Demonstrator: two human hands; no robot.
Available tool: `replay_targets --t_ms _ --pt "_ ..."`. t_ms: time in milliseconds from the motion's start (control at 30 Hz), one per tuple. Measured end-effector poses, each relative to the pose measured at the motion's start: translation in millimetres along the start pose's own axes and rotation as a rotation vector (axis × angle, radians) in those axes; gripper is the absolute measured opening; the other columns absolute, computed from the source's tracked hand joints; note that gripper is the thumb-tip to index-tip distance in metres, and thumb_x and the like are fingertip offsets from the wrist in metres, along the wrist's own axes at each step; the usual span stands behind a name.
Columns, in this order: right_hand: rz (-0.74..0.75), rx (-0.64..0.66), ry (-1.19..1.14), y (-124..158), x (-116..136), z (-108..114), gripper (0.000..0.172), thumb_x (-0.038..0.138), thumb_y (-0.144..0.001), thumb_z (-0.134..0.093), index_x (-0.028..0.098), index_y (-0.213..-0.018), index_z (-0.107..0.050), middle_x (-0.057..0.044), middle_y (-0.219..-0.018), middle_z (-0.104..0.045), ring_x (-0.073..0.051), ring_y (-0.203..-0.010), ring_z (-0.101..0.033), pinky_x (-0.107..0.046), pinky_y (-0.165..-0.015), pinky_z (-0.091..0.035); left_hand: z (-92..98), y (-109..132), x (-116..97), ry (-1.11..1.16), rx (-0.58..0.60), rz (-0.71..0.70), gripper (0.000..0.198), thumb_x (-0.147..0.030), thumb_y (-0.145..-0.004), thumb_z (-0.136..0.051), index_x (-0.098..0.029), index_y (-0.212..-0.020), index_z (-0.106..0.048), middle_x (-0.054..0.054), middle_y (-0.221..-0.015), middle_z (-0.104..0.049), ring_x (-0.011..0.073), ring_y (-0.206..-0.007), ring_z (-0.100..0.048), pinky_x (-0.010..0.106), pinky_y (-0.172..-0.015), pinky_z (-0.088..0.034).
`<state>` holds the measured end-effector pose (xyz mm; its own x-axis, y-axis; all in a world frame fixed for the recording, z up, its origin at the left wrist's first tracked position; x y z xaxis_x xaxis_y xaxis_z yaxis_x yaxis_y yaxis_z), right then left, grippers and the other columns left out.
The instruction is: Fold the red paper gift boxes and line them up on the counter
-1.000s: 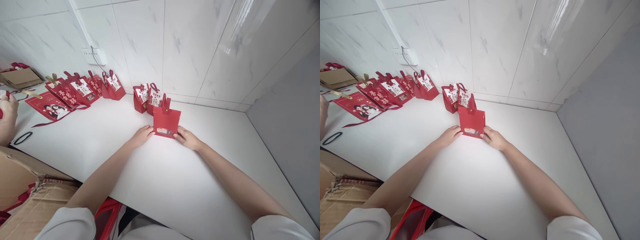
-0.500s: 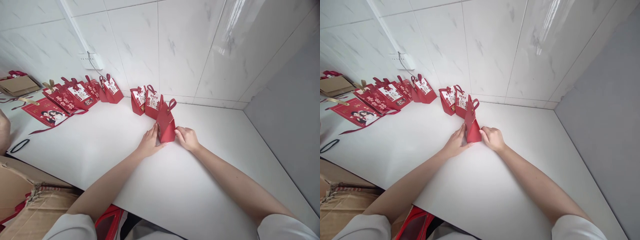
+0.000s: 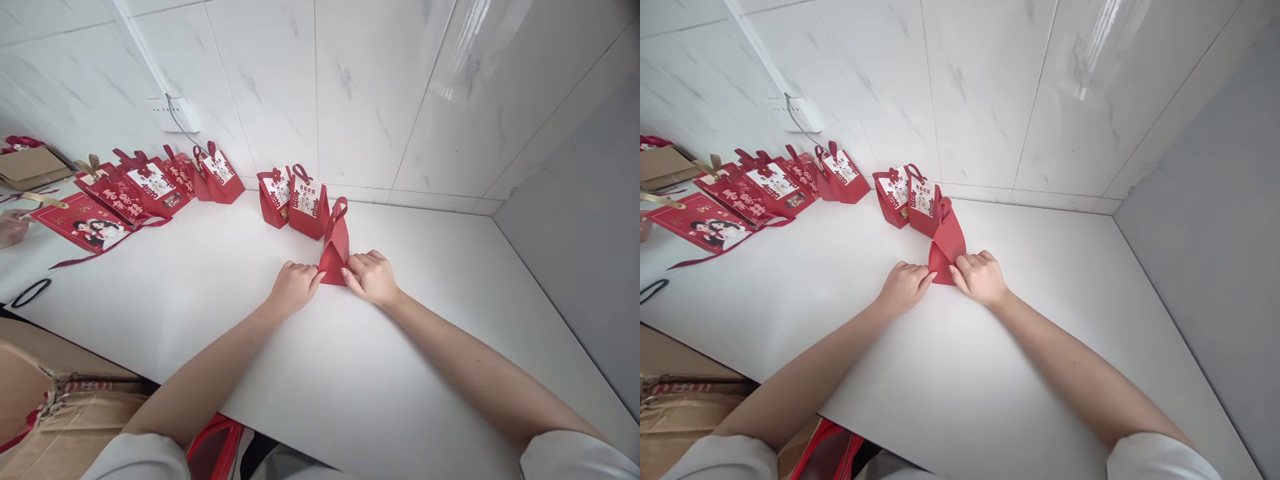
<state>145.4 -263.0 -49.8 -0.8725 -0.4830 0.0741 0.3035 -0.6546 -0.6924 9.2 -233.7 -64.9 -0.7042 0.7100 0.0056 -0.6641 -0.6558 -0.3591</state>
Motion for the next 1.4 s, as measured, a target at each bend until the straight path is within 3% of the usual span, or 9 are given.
replay_targets --t_ms 100,233,400,567,867,1100,1300,1400 --pt "-0.036 0.076 0.034 1.9 -3.4 -6.2 0.033 0.027 -0.098 -0.03 0.019 -0.073 -0.05 -0.002 -0.06 -0.058 -0.014 -0.051 -0.045 -0.03 -0.064 -0.031 -1.6 -0.4 -3.7 -0.006 0.014 -0.013 0.04 -0.032 -0.1 -0.029 -0.016 -0.076 -0.058 0.004 -0.064 -0.063 0.0167 -0.061 -0.058 0.033 -0.07 -0.035" --pt "-0.153 0.276 -0.087 8.8 -12.7 -23.4 0.032 0.029 -0.101 -0.026 0.019 -0.083 -0.05 -0.003 -0.068 -0.061 -0.015 -0.052 -0.047 -0.031 -0.067 -0.036 -7.6 -0.5 -4.2 -0.025 0.054 -0.013 0.043 -0.033 -0.1 -0.025 -0.017 -0.076 -0.057 0.003 -0.057 -0.058 0.0159 -0.054 -0.054 0.032 -0.064 -0.035" --pt "-0.209 0.437 -0.254 16.9 -17.4 -38.7 0.029 0.033 -0.101 -0.027 0.02 -0.093 -0.052 -0.006 -0.084 -0.064 -0.02 -0.076 -0.059 -0.032 -0.072 -0.042 -15.7 -0.4 10.2 -0.058 0.111 0.078 0.043 -0.041 -0.099 -0.027 -0.02 -0.08 -0.06 0.002 -0.051 -0.053 0.0166 -0.046 -0.047 0.029 -0.051 -0.025" --pt "-0.146 0.45 -0.255 16.5 -15.9 -40.0 0.029 0.03 -0.101 -0.029 0.02 -0.09 -0.053 -0.005 -0.081 -0.062 -0.019 -0.074 -0.057 -0.031 -0.07 -0.043 -22.2 -2.3 17.3 0.038 0.178 0.086 0.042 -0.041 -0.098 -0.029 -0.019 -0.083 -0.061 0.003 -0.055 -0.055 0.018 -0.05 -0.05 0.028 -0.051 -0.027" --pt "-0.077 0.468 -0.202 17.3 -16.0 -43.2 0.02 0.025 -0.099 -0.034 0.019 -0.094 -0.052 -0.007 -0.085 -0.064 -0.019 -0.076 -0.059 -0.03 -0.069 -0.042 -23.1 -5.2 14.5 0.054 0.155 0.061 0.036 -0.035 -0.096 -0.035 -0.019 -0.075 -0.059 0.002 -0.052 -0.051 0.0165 -0.049 -0.047 0.028 -0.051 -0.026" --pt "-0.103 0.458 -0.237 16.9 -16.7 -41.5 0.019 0.026 -0.098 -0.036 0.019 -0.093 -0.053 -0.006 -0.082 -0.064 -0.019 -0.074 -0.059 -0.03 -0.068 -0.044 -23.1 -1.9 19.3 0.121 0.111 0.1 0.031 -0.036 -0.093 -0.039 -0.021 -0.073 -0.058 0.0 -0.055 -0.055 0.0151 -0.049 -0.047 0.028 -0.053 -0.03" --pt "-0.097 0.453 -0.278 16.6 -13.9 -42.5 0.018 0.022 -0.097 -0.036 0.019 -0.098 -0.053 -0.007 -0.087 -0.065 -0.019 -0.077 -0.06 -0.029 -0.071 -0.044 -25.2 -3.1 16.1 0.165 0.154 0.097 0.029 -0.031 -0.091 -0.041 -0.02 -0.071 -0.057 0.001 -0.055 -0.057 0.0151 -0.05 -0.051 0.028 -0.052 -0.031" --pt "-0.111 0.454 -0.262 15.3 -16.0 -39.8 0.02 0.028 -0.098 -0.036 0.02 -0.091 -0.054 -0.005 -0.082 -0.064 -0.018 -0.072 -0.059 -0.028 -0.065 -0.041 -19.9 -3.0 19.5 0.218 0.152 0.119 0.027 -0.032 -0.088 -0.046 -0.02 -0.066 -0.056 0.0 -0.057 -0.06 0.0135 -0.051 -0.051 0.027 -0.053 -0.033"
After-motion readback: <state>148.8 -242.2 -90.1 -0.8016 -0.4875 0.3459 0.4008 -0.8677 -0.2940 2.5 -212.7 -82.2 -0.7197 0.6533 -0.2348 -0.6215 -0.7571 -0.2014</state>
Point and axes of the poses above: each hand's wrist, its own y-axis away from the middle knuckle, its own z-axis out of the back of the hand, x = y × z, the point moved 8 cm from there along -y, towards the middle knuckle
